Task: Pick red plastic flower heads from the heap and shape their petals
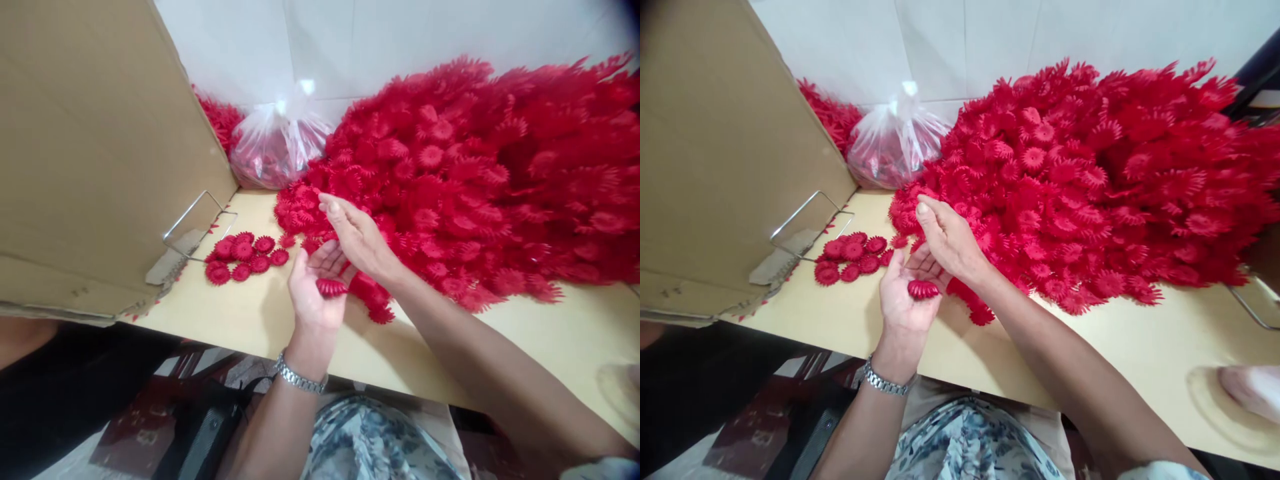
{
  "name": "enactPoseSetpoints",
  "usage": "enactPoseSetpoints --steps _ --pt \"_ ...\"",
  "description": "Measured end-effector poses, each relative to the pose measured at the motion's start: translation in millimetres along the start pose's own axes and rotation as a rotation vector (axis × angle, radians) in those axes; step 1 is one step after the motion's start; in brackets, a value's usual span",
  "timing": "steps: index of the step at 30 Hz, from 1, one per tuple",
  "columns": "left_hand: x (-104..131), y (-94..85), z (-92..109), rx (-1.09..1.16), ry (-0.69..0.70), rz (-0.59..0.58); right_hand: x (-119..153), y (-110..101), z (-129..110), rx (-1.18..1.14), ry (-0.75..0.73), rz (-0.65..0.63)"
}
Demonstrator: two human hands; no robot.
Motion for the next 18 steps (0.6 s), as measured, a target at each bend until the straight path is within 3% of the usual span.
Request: enactPoseSetpoints --steps 2,4,6,10,16,18 --pt "-0.1 -4.6 9.1 0.055 0.01 0.055 8.5 -4.2 -8.7 -0.009 -0.029 -0.153" --pt "0.4 -7.9 15.1 0.058 0.038 0.098 21.3 -6.6 -17.1 0.054 -0.171 -0.341" --pt "1.7 -9.6 16.5 0.029 0.067 0.14 33.7 -7.8 -19.8 0.203 -0.342 -0.437" --pt "7.8 -8.7 11.1 -0.006 0.061 0.13 43.7 -9.0 -10.6 0.425 -0.453 -0.33" --pt "23.7 -12.4 1.9 -0.226 0.118 -0.23 49.2 -14.4 -7.0 0.464 -0.346 -0.174" --pt "25.8 -18.6 -2.0 -0.296 0.144 -0.246 53.0 -16.7 -9.4 0.461 -0.316 -0.172"
Point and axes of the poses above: each hand's wrist, its own x-axis away from the middle knuckle, its own y-axis out of the palm, z = x × y, the point moved 3 cm from there along -x, towards the middle knuckle, and after that the axes turned 2 degrees about -z, right-handed, at the moved point
